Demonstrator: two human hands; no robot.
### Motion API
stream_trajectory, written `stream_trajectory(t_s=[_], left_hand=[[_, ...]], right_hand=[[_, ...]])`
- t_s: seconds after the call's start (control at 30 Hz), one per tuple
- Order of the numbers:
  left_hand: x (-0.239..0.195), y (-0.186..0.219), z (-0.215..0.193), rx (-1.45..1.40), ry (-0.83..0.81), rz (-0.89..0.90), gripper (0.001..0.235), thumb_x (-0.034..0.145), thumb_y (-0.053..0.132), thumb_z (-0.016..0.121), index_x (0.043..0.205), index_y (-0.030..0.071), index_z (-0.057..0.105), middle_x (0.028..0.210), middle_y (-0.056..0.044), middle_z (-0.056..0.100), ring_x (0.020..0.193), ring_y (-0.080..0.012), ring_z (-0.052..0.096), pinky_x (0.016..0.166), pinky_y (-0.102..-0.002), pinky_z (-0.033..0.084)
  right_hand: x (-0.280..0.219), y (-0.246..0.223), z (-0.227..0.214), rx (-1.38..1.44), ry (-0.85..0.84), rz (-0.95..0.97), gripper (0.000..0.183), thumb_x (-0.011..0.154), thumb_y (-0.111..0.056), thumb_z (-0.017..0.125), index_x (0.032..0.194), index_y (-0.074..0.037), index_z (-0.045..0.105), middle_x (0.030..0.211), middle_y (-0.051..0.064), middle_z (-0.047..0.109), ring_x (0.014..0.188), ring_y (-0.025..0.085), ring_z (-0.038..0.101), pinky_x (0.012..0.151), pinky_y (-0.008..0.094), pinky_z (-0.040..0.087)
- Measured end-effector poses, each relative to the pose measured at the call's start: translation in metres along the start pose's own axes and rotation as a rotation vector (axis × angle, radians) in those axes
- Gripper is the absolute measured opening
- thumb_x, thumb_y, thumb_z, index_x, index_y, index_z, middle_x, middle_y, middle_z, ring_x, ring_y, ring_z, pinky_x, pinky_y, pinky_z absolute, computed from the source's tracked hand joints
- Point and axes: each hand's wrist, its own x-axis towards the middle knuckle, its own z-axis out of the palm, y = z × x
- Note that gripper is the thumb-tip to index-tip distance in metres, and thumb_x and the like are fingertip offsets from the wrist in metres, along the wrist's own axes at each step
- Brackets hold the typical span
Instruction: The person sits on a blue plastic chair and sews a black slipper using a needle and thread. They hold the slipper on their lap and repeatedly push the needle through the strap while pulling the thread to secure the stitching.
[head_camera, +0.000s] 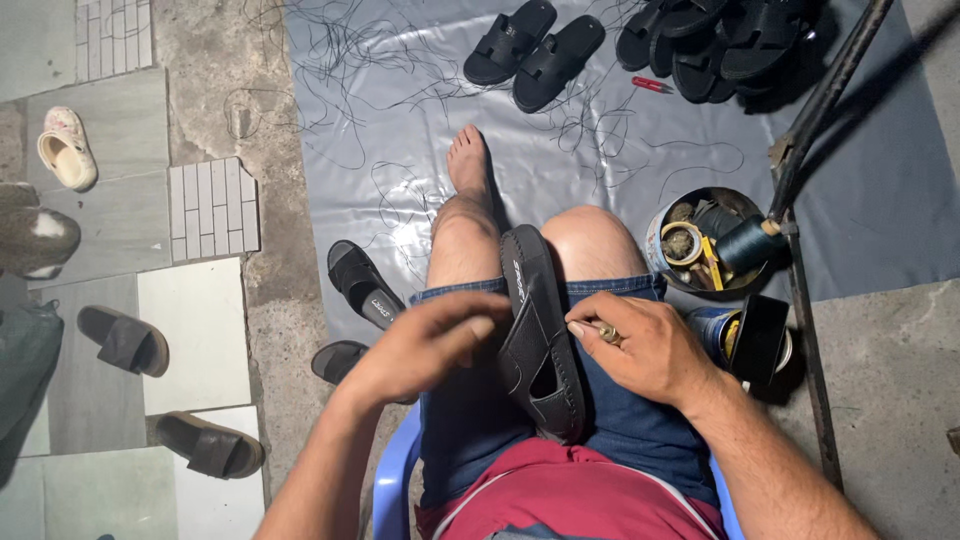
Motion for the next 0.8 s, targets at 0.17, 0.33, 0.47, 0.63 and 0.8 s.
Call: stream_trajectory(t_s=[0.17,0.33,0.47,0.63,0.8], left_hand=[[0.017,0.024,-0.001,0.42,-0.188,-0.102,0.033,0.079,0.022,0.063,0.108,0.009,0.065,0.098,-0.016,0.067,0.087,-0.0334,0.066,0.073,-0.043,0.054],[0.028,0.018,0.012,0.51,-0.119,-0.258,0.028,0.079,0.032,0.062,0.104,0.021,0.068,0.091,-0.004,0.07,0.083,-0.0247,0.068,0.073,-0.035,0.054],[0.028,0.01,0.013,0.553,-0.028,-0.241,0.025,0.078,0.028,0.06,0.101,0.024,0.069,0.09,0.0,0.07,0.086,-0.0233,0.067,0.073,-0.033,0.054],[0.012,0.014,0.013,0.483,0.057,-0.221,0.023,0.081,0.022,0.06,0.101,0.017,0.069,0.09,-0.006,0.07,0.084,-0.0234,0.068,0.07,-0.032,0.054],[-0.029,0.002,-0.024,-0.151,0.438,-0.423,0.03,0.084,0.016,0.05,0.1,-0.002,0.068,0.104,-0.019,0.063,0.093,-0.0283,0.057,0.08,-0.044,0.05]], right_hand=[[-0.002,0.0,-0.003,0.062,-0.012,-0.025,0.008,0.076,-0.012,0.062,0.083,-0.015,0.066,0.057,0.013,0.061,0.057,0.034,0.062,0.051,0.039,0.049],[-0.003,0.011,0.002,0.106,0.006,-0.046,0.007,0.075,-0.012,0.064,0.08,-0.016,0.066,0.054,0.009,0.059,0.054,0.03,0.062,0.049,0.035,0.049],[-0.002,0.014,0.007,0.091,0.02,-0.088,0.007,0.074,-0.011,0.065,0.079,-0.015,0.067,0.053,0.008,0.059,0.052,0.029,0.061,0.049,0.034,0.049],[-0.002,-0.002,-0.004,0.06,-0.034,-0.09,0.01,0.074,-0.012,0.065,0.083,-0.014,0.068,0.058,0.012,0.062,0.056,0.032,0.062,0.05,0.038,0.049],[-0.002,-0.025,-0.042,-0.05,-0.283,0.069,0.034,0.077,-0.022,0.062,0.108,-0.008,0.061,0.095,0.018,0.067,0.075,0.038,0.066,0.063,0.047,0.05]])
